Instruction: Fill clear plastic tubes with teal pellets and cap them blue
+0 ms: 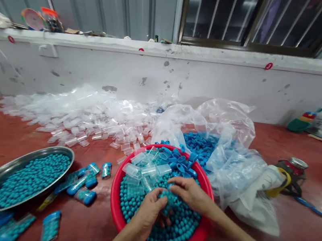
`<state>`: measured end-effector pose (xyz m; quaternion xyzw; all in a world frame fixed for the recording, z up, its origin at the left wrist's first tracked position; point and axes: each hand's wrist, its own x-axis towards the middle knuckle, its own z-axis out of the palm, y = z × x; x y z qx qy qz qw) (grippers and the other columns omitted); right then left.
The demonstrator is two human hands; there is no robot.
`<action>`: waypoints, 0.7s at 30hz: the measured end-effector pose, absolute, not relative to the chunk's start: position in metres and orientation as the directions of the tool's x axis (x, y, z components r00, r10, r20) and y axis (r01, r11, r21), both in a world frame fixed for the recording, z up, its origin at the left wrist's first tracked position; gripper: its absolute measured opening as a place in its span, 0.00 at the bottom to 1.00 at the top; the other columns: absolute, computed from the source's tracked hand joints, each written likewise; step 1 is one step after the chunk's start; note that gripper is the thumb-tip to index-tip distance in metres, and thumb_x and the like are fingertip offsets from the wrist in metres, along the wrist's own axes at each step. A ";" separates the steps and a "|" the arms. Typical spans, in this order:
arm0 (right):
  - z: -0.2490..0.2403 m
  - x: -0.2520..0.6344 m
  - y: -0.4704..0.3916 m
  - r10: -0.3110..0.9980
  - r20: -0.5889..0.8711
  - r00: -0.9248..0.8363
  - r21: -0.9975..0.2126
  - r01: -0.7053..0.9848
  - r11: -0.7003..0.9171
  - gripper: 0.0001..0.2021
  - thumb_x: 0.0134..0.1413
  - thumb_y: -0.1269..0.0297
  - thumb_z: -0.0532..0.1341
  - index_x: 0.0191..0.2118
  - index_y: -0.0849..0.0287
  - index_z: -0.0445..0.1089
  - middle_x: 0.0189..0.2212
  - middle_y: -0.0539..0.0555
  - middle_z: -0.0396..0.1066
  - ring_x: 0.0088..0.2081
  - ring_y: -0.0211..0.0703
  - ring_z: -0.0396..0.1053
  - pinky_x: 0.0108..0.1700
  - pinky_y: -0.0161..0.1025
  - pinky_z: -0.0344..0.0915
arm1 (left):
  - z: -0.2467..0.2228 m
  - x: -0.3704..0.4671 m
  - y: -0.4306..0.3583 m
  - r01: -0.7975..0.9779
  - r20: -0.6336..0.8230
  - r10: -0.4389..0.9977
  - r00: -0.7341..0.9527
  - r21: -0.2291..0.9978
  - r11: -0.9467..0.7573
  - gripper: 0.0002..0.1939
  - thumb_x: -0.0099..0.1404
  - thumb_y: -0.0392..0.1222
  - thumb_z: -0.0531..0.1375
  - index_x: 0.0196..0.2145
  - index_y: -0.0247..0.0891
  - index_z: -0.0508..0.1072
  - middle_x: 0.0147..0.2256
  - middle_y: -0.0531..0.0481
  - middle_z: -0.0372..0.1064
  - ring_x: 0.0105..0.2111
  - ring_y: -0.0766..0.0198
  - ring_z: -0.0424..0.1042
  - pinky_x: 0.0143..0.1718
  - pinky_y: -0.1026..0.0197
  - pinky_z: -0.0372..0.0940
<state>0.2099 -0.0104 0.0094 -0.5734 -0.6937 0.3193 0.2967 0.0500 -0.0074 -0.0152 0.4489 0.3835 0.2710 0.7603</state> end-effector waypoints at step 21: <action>0.013 0.205 -0.031 0.961 0.157 -0.227 -0.782 0.566 0.261 0.14 0.57 0.63 0.49 0.39 0.56 0.70 0.24 0.49 0.64 0.25 0.37 0.61 0.30 0.34 0.58 | -0.017 0.050 -0.009 -0.070 -0.247 0.843 0.477 0.946 0.316 0.31 0.52 0.51 0.56 0.50 0.34 0.54 0.21 0.57 0.62 0.11 0.71 0.60 0.11 0.69 0.50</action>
